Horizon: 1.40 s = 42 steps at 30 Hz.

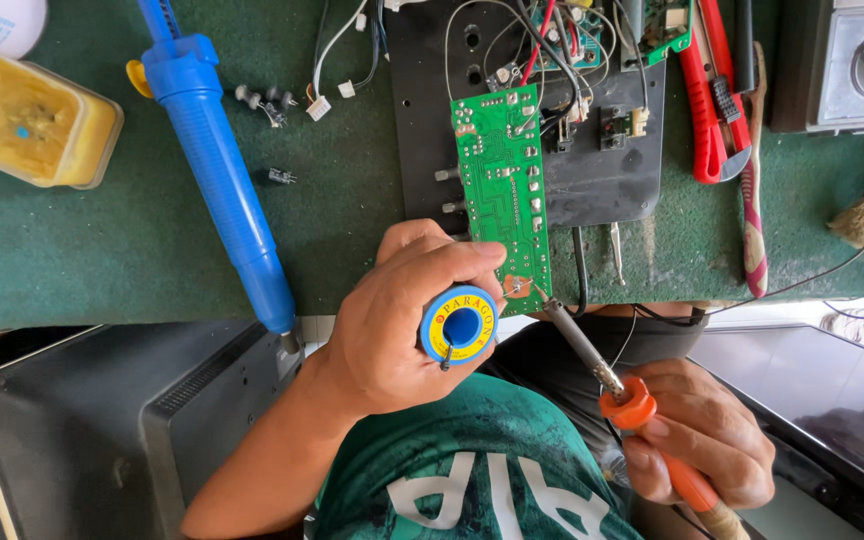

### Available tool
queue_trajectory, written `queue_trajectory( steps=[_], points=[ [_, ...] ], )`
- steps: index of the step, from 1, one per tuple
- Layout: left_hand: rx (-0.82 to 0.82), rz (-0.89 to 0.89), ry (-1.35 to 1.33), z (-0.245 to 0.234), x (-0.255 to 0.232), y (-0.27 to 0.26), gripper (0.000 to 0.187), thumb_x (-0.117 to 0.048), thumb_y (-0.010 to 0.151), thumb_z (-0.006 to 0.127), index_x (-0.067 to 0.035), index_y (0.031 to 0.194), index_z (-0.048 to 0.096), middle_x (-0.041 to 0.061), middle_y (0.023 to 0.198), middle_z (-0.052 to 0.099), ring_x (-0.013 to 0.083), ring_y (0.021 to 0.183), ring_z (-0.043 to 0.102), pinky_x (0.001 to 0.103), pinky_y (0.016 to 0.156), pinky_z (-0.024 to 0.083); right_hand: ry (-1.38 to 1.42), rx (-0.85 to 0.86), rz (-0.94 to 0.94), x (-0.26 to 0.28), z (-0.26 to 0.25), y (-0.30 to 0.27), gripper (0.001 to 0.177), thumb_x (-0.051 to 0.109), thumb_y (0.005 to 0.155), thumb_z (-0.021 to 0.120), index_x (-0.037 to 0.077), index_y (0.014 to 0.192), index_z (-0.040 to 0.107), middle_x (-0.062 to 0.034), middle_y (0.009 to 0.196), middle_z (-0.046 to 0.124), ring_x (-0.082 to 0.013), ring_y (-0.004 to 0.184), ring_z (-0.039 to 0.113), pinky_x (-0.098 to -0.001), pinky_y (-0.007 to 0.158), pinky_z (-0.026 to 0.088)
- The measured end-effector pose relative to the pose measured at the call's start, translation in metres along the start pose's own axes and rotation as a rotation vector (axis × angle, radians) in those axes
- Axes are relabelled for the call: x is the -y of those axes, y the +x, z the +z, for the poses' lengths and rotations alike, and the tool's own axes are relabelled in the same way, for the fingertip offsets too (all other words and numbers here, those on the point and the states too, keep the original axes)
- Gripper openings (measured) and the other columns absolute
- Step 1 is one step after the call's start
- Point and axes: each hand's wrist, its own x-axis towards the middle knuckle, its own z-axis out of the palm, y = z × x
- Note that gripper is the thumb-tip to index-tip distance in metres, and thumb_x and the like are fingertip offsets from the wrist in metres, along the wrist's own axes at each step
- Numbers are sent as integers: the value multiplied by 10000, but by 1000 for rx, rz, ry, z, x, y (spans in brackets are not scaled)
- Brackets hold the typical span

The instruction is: The person is soldering a green circuit board using a soldering iron and solder wire. They also use a blue desoldering pump to remove solder from the board. The task involves precise hand movements to apply heat and solder to specific points on the board.

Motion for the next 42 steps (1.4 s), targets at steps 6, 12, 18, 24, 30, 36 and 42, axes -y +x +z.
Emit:
queue_trajectory(
  steps=[6, 12, 18, 24, 30, 36, 42],
  points=[
    [14, -11, 16, 0, -2, 2, 585, -77, 1009, 829, -71, 1468, 466, 40, 1176, 756, 256, 1055, 714, 476, 1119, 486, 7, 19, 17, 1, 2, 3, 184, 164, 973, 648, -5, 1011, 586, -234, 821, 673, -343, 649, 748, -405, 567, 656],
    [43, -6, 28, 0, -2, 3, 563, -82, 1022, 822, -80, 1463, 472, 43, 1187, 744, 243, 1095, 744, 472, 1119, 477, 6, -26, 46, 0, 5, -4, 191, 177, 970, 660, -1, 1007, 603, -223, 846, 680, -333, 658, 754, -399, 572, 655],
    [14, 81, 74, 5, 1, 5, 476, -78, 1048, 790, -46, 1419, 493, 109, 1221, 749, 272, 1076, 757, 486, 1060, 488, 13, -38, 35, -3, 7, -4, 190, 178, 973, 659, 0, 1021, 610, -212, 838, 680, -335, 667, 758, -389, 569, 656],
    [17, 147, 142, 6, 3, 3, 507, -45, 1031, 825, -34, 1409, 488, 169, 1331, 737, 306, 1134, 783, 516, 1040, 493, 28, -9, 40, -3, 5, 0, 200, 168, 975, 659, -5, 1059, 603, -221, 863, 701, -337, 701, 784, -381, 593, 680],
    [72, 133, 230, 7, -1, 4, 556, 113, 961, 785, -26, 1423, 509, 145, 1302, 746, 293, 1117, 782, 501, 1020, 464, 46, -24, 12, -8, 7, -2, 186, 160, 973, 657, 2, 1056, 604, -207, 838, 694, -331, 679, 775, -376, 576, 663],
    [66, 175, 251, 7, -2, 3, 576, 136, 968, 763, -24, 1444, 481, 176, 1319, 722, 305, 1102, 768, 516, 1019, 471, 38, -40, -5, -9, 9, -3, 187, 165, 972, 658, -3, 1037, 608, -198, 821, 685, -335, 662, 769, -386, 560, 658],
    [-113, 39, 236, 3, -17, 9, 379, -82, 966, 837, -83, 1261, 599, 93, 1160, 720, 273, 1040, 721, 472, 1046, 484, 34, -47, 16, -6, 10, -1, 190, 168, 975, 657, 0, 1055, 615, -213, 834, 701, -331, 683, 776, -377, 583, 667]
  ],
)
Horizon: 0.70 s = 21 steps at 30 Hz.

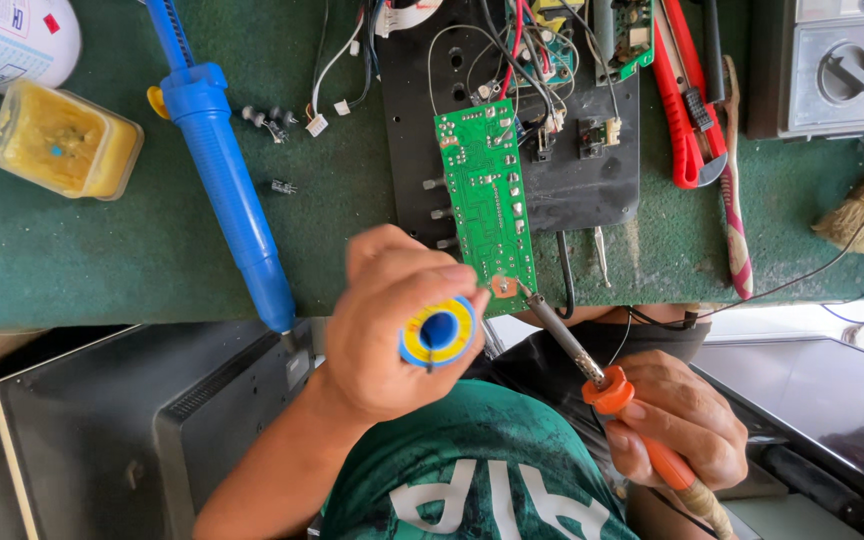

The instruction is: The person is soldering a green circuit board using a soldering iron and solder wire. They also use a blue desoldering pump to remove solder from the board. The task involves precise hand movements to apply heat and solder to specific points on the board.

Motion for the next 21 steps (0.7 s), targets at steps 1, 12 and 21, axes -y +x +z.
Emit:
queue_trajectory(
  steps=[1, 12, 21],
  points=[
    [-128, -49, 74, -3, -6, 5, 283, -65, 919, 857, -72, 1115, 653, 106, 1069, 689, 292, 921, 679, 453, 1006, 497, -10, 11, 16, 2, 0, 2, 191, 170, 987, 649, 2, 1066, 610, -217, 850, 710, -328, 705, 788, -375, 604, 677],
    [-308, -198, 500, -15, 0, 16, 285, -152, 1069, 758, -46, 1273, 589, 130, 1258, 661, 385, 1232, 655, 616, 1219, 423, 0, 4, 5, 1, 2, 3, 177, 144, 988, 644, -6, 1072, 604, -204, 826, 705, -311, 680, 777, -381, 594, 660],
    [19, 67, 742, -17, -22, 30, 379, -651, 1014, 658, -329, 1197, 736, 137, 1457, 669, 459, 1404, 537, 840, 1099, 227, 8, 6, 54, 4, 1, -4, 180, 154, 998, 642, 0, 1080, 598, -210, 839, 689, -320, 690, 764, -397, 606, 658]
  ],
)
